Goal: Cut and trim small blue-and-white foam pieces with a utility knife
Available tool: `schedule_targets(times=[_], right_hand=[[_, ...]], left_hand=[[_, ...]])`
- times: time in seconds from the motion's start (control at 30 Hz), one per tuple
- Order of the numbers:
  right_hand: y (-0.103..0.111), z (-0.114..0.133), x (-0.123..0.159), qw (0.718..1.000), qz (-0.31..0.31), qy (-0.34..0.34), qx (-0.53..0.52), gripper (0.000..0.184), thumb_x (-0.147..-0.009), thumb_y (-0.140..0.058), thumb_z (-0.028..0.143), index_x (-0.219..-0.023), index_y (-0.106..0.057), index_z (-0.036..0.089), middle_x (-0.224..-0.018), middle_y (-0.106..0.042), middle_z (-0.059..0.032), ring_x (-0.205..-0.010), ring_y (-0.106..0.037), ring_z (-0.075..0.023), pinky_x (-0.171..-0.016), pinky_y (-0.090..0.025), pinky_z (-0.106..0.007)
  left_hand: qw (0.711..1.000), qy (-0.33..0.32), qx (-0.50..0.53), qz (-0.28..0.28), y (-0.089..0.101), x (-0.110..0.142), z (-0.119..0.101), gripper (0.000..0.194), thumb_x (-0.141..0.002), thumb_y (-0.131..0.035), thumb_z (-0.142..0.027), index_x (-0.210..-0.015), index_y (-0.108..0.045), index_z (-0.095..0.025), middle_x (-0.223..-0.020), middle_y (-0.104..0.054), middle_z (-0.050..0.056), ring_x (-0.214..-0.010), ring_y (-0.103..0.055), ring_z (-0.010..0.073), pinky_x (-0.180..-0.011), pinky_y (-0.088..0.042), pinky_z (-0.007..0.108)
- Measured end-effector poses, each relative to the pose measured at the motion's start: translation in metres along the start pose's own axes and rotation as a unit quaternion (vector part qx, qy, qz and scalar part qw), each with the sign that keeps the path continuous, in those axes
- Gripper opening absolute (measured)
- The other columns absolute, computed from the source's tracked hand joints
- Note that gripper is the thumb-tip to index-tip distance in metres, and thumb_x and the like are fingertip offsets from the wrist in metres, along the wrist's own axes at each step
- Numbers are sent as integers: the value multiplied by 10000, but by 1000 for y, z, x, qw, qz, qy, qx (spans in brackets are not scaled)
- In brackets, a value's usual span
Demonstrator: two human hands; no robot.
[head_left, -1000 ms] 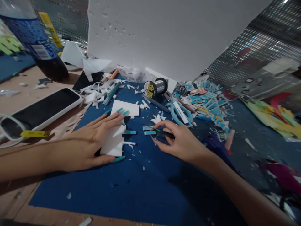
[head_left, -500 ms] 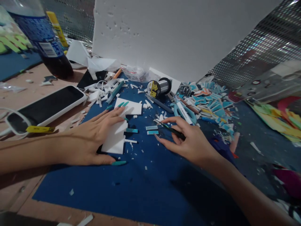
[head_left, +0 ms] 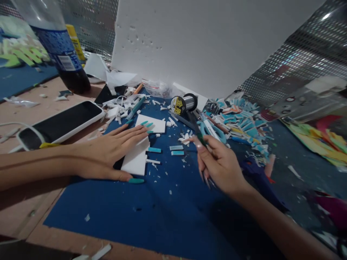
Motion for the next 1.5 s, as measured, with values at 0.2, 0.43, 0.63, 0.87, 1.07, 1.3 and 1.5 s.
schedule_targets(times=[0.2, 0.43, 0.63, 0.87, 1.07, 1.3, 1.5], right_hand=[[4, -4, 1, 994, -70, -41, -71, 319, -918, -480, 504, -948, -534, 190, -433, -430, 102, -262, -375, -60, -266, -318, -171], [-11, -4, 3, 1000, 8, -17, -7, 229, -875, -584, 407, -964, -523, 205, -422, -373, 112, -305, -387, -74, -340, -324, -205], [-31, 0, 12, 995, 94, -1, 36, 268, -898, -541, 401, -1077, -505, 205, -516, -463, 74, -418, -469, -98, -411, -343, -220], [-46, -3, 12, 983, 116, -109, -92, 340, -883, -522, 498, -1016, -537, 186, -375, -392, 113, -241, -341, -74, -276, -262, -198], [-58, -5, 16, 973, 148, -123, -130, 393, -923, -425, 525, -1079, -498, 172, -403, -426, 112, -257, -329, -65, -267, -270, -167], [-41, 2, 18, 993, 108, -31, 27, 304, -965, -401, 402, -1183, -464, 200, -452, -499, 92, -365, -511, -89, -399, -402, -176], [-44, 2, 25, 993, 97, -47, 53, 407, -983, -339, 439, -1300, -450, 211, -432, -510, 82, -364, -526, -102, -396, -422, -182]], left_hand=[[1000, -7, -11, -8, -3, 3, 3, 868, -850, -412, -692, -1520, -101, -236, -1579, -171, 74, -1435, -223, 301, -1139, -262, 422], [999, -20, -31, -5, 3, 1, -4, 866, -830, -446, -667, -1501, -206, -175, -1551, -253, 107, -1413, -288, 287, -1143, -275, 405], [997, -65, -26, -26, 6, 6, -17, 842, -824, -470, -636, -1462, -278, -121, -1519, -320, 144, -1405, -310, 281, -1155, -269, 393], [995, -79, 19, -55, 9, 8, -17, 827, -829, -511, -555, -1482, -208, -148, -1512, -336, 148, -1405, -306, 290, -1138, -318, 403], [992, -101, 19, -74, 9, 11, -22, 819, -838, -506, -570, -1475, -241, -128, -1501, -354, 158, -1400, -308, 310, -1145, -306, 418], [997, -53, -21, -50, 3, 14, -30, 923, -803, -436, -734, -1476, -255, -128, -1510, -331, 149, -1377, -357, 312, -1174, -208, 448], [993, -114, 34, -12, 10, 3, -17, 994, -757, -458, -786, -1518, -120, -243, -1574, -192, 79, -1437, -206, 323, -1188, -100, 467]])
Point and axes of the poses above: each hand's wrist, its own x-axis away from the middle knuckle, its own y-axis out of the back of the hand, z = x × y, the point moved 9 cm from there along -x, towards the middle knuckle
